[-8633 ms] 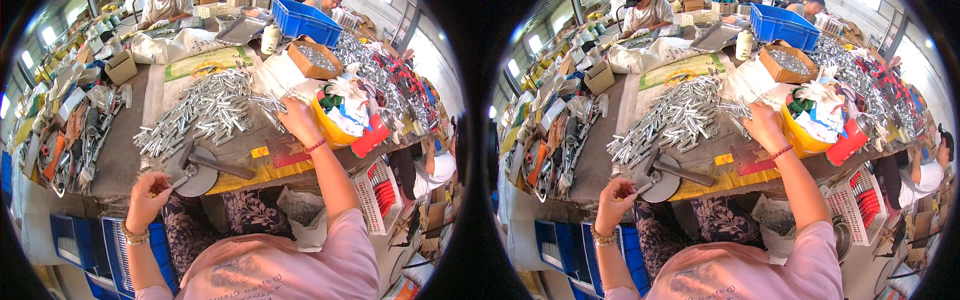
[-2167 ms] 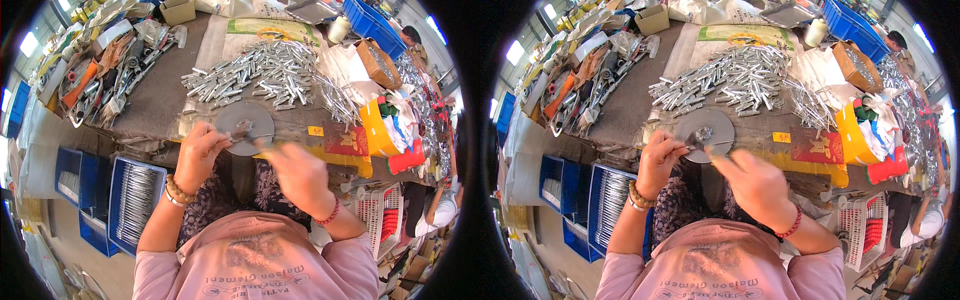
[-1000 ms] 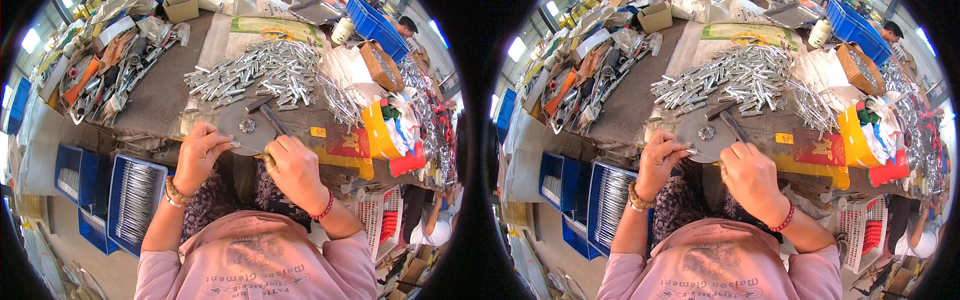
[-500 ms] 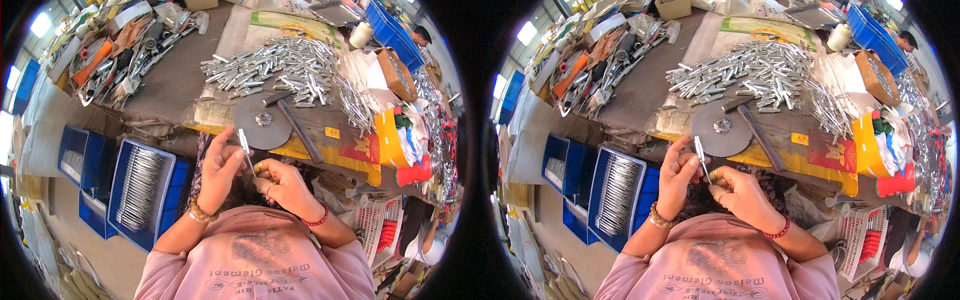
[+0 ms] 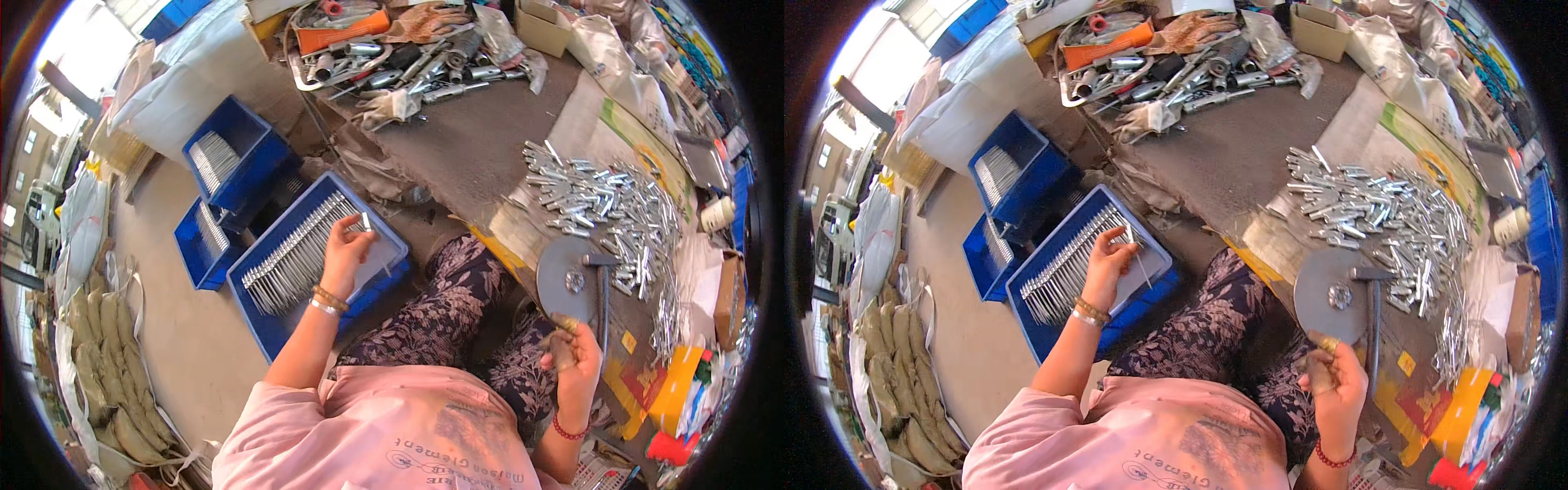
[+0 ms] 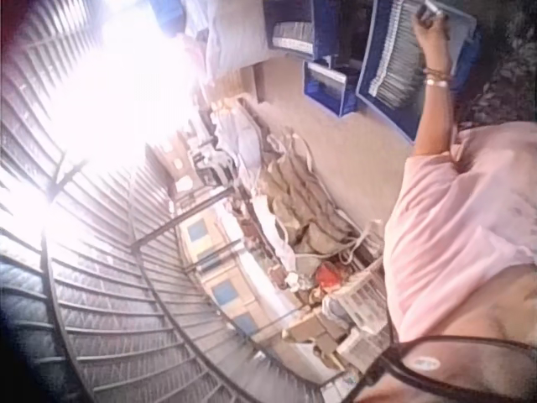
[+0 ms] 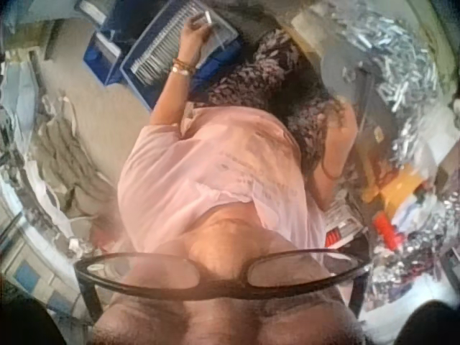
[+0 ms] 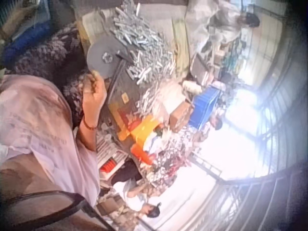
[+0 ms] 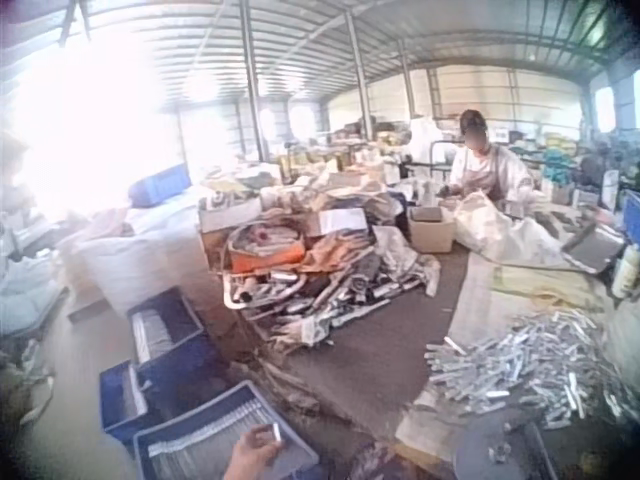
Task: Manually assembling small metal components using a hammer and a mounting jig on a workbench.
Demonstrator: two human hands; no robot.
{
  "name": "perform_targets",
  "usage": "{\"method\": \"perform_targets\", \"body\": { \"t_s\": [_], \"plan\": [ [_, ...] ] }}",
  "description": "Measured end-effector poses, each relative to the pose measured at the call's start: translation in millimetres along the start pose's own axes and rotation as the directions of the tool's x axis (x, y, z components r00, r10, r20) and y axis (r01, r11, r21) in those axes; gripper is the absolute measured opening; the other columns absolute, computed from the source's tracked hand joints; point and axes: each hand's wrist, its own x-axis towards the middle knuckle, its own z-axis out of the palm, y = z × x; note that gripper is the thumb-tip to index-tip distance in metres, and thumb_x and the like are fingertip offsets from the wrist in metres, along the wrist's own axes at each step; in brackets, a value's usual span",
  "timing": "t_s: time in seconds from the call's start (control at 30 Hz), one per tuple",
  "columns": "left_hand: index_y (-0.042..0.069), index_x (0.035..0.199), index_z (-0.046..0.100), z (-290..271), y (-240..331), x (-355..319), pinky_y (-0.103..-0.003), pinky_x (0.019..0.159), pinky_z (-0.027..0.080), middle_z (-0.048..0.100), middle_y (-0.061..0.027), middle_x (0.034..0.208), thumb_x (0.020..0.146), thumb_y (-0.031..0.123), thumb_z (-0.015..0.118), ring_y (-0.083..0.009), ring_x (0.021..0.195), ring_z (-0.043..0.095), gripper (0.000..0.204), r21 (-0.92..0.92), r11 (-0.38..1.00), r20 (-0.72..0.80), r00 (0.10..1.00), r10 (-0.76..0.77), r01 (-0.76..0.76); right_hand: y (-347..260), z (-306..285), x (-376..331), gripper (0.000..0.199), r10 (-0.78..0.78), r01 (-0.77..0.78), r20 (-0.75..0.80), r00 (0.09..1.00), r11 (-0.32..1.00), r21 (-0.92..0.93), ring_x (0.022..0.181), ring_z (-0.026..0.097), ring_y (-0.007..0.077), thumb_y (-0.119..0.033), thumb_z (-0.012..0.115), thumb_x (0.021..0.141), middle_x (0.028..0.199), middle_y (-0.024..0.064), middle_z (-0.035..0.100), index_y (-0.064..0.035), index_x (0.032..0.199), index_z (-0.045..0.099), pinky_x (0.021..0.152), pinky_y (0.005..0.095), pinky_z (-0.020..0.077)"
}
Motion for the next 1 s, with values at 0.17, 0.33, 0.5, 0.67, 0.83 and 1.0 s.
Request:
{"method": "perform_targets", "body": {
  "t_s": [0.17, 0.33, 0.5, 0.67, 0.83, 1.0],
  "plan": [
    [0.005, 0.140, 0.058, -54.0, -48.4, 77.1, -0.025, 0.062, 0.047, 0.073, -0.0024, 0.095, 0.095, 0.010, 0.079, -0.0091, 0.074, 0.060, 0.050, 0.116, 0.989, -0.199, 0.978, -0.069, 0.093, -3.0, 4.3, 1.7, 0.028, -0.003, 0.002, -0.019, 1.000, 0.998, -0.063, 0.074, 0.063, 0.0061, 0.000, 0.063, 0.104, 0.099, 0.0039, 0.069, 0.0024, 0.132, 0.068, 0.066, 0.0206, 0.0529],
    [0.004, 0.137, 0.060, -63.4, -53.4, 139.5, -0.028, 0.065, 0.054, 0.076, -0.0100, 0.098, 0.090, 0.010, 0.083, -0.0134, 0.075, 0.067, 0.052, 0.269, 0.957, -0.288, 0.957, -0.030, 0.111, -1.9, 2.1, -2.5, 0.029, 0.008, -0.011, -0.026, 1.000, 0.995, -0.099, 0.075, 0.063, 0.0067, 0.001, 0.063, 0.103, 0.100, 0.0047, 0.070, 0.0035, 0.131, 0.067, 0.067, 0.0211, 0.0536],
    [0.003, 0.126, 0.068, -108.7, -101.7, 201.0, -0.033, 0.067, 0.059, 0.076, -0.0097, 0.098, 0.085, 0.017, 0.091, -0.0175, 0.080, 0.073, 0.049, 0.597, 0.800, -0.401, 0.889, 0.222, 0.069, -5.2, 3.0, 0.8, 0.030, 0.033, -0.031, 0.017, 0.999, 0.997, -0.075, 0.075, 0.064, 0.0077, 0.002, 0.063, 0.101, 0.100, 0.0055, 0.070, 0.0037, 0.131, 0.068, 0.069, 0.0221, 0.0538],
    [0.003, 0.125, 0.069, -88.7, -90.6, 199.3, -0.035, 0.072, 0.060, 0.078, -0.0130, 0.098, 0.089, 0.020, 0.088, -0.0207, 0.083, 0.076, 0.044, 0.620, 0.784, -0.348, 0.895, 0.279, -0.003, -2.5, 1.4, -0.9, 0.028, 0.000, 0.000, -0.003, 1.000, 0.994, -0.112, 0.075, 0.063, 0.0075, 0.002, 0.064, 0.101, 0.097, 0.0048, 0.070, 0.0035, 0.128, 0.070, 0.069, 0.0224, 0.0537],
    [0.001, 0.122, 0.070, -71.5, -47.1, 169.8, -0.031, 0.067, 0.057, 0.078, -0.0115, 0.097, 0.104, 0.021, 0.072, -0.0168, 0.076, 0.076, 0.027, 0.331, 0.931, -0.328, 0.906, 0.266, -0.154, -2.8, 3.6, -3.7, 0.025, -0.020, 0.017, -0.033, 0.999, 0.996, -0.082, 0.075, 0.064, 0.0075, 0.001, 0.064, 0.102, 0.097, 0.0044, 0.072, 0.0029, 0.126, 0.072, 0.068, 0.0225, 0.0538],
    [0.001, 0.111, 0.073, -16.3, 36.8, 102.7, -0.026, 0.066, 0.051, 0.068, -0.0011, 0.087, 0.108, 0.021, 0.068, -0.0084, 0.071, 0.062, 0.021, 0.231, 0.860, -0.240, 0.830, 0.504, -0.455, -1.9, 7.4, 5.1, 0.025, -0.086, 0.090, 0.042, 0.995, 0.990, -0.111, 0.079, 0.067, 0.0067, -0.001, 0.065, 0.103, 0.094, 0.0031, 0.074, 0.0003, 0.126, 0.074, 0.070, 0.0232, 0.0549]
  ]
}}
